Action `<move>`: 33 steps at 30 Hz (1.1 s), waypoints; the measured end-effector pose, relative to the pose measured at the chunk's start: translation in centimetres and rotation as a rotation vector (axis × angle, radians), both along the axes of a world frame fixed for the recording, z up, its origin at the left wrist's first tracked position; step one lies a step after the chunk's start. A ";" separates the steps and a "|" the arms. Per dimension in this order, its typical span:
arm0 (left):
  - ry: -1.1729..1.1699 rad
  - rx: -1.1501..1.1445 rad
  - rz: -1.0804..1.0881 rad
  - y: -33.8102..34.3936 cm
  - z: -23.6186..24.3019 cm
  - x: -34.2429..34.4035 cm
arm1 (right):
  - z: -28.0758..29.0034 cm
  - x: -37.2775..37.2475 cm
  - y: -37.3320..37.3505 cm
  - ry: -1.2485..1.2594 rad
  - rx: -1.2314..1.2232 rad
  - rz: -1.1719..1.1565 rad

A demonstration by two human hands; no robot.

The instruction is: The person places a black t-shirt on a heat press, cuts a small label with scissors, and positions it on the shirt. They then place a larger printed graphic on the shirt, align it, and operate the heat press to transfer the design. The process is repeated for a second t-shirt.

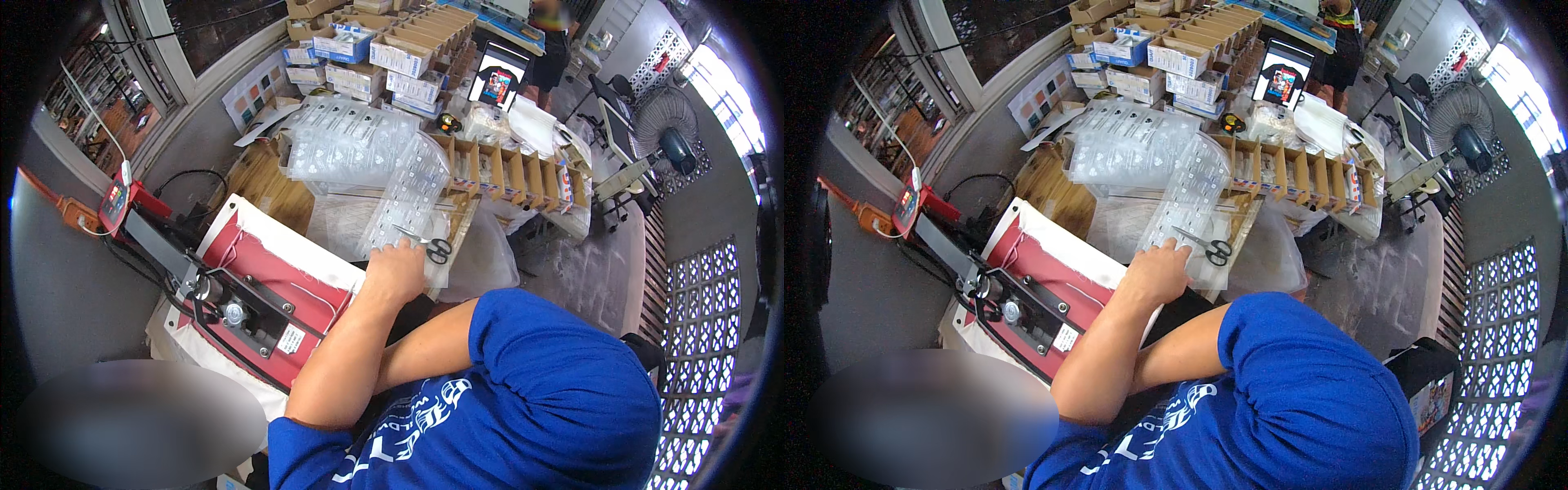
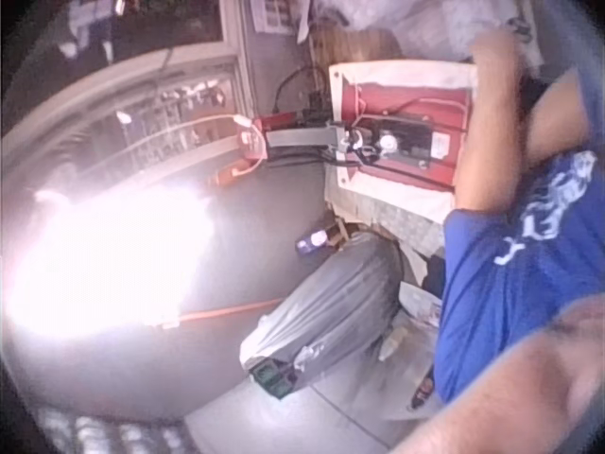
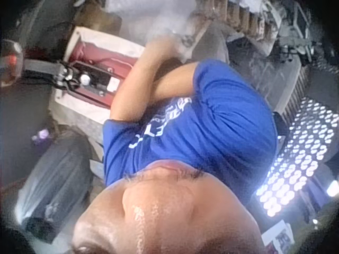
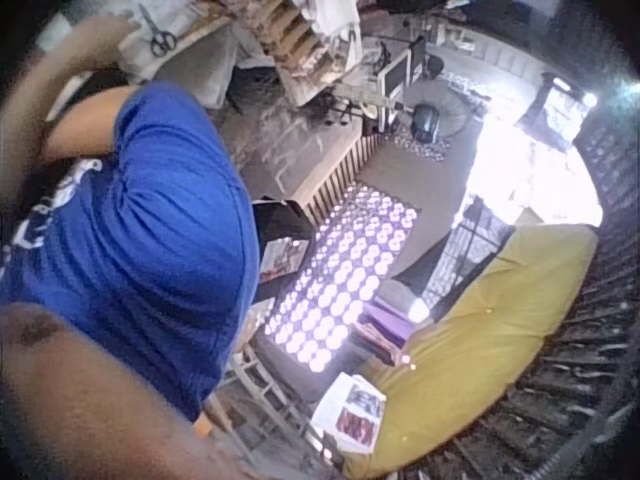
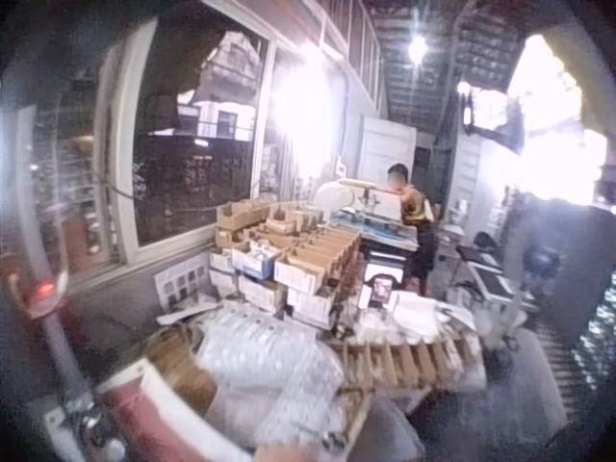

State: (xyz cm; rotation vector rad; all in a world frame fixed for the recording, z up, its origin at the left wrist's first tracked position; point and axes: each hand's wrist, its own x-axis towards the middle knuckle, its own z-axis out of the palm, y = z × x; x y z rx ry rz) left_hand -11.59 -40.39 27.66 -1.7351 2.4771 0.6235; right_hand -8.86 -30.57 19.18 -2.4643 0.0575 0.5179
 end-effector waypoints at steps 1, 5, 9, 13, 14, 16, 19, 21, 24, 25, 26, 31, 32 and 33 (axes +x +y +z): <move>-0.038 0.038 -0.015 0.3 2.1 0.0 | 0.6 0.1 -0.1 -0.017 -0.018 -0.004; 0.469 -0.565 -0.008 1.2 12.0 0.1 | 5.3 0.0 1.0 -0.229 -0.074 0.034; 0.707 -1.367 0.210 16.6 13.1 10.2 | 11.8 -4.0 1.3 -1.245 -0.074 0.098; 0.335 -1.054 1.343 37.8 -1.3 26.0 | 9.7 -13.8 -5.4 -1.395 -0.126 -0.500; 0.210 -0.776 1.479 40.6 -6.9 28.0 | 7.7 -16.0 -7.4 -1.267 -0.126 -0.743; 1.157 -0.104 1.882 44.2 -19.6 26.2 | 2.2 -18.7 -9.8 -0.991 -0.138 -1.265; 1.742 -0.020 1.643 44.7 -33.0 17.2 | -5.3 -21.0 -9.2 -0.590 -0.137 -1.220; 1.564 -0.222 1.598 44.3 -35.4 13.2 | -8.5 -19.9 -7.8 -0.559 -0.232 -0.953; 1.089 -0.335 1.506 44.8 -31.5 11.4 | -11.0 -18.0 -4.9 -0.609 -0.292 -0.721; 1.028 -0.156 1.567 44.6 -29.3 11.6 | -11.4 -17.4 -4.1 -0.706 -0.325 -0.631; 0.987 -0.016 1.612 44.5 -27.3 11.7 | -11.7 -17.1 -3.3 -0.779 -0.359 -0.549; 0.040 -0.756 1.318 37.0 -23.4 12.7 | -12.9 -18.4 -0.1 -0.525 -0.535 -0.344; -0.062 -0.803 1.166 34.8 -23.7 12.2 | -13.2 -19.1 0.3 -0.513 -0.540 -0.346; -0.053 -0.739 1.136 32.5 -24.0 11.7 | -13.2 -19.6 0.7 -0.506 -0.543 -0.345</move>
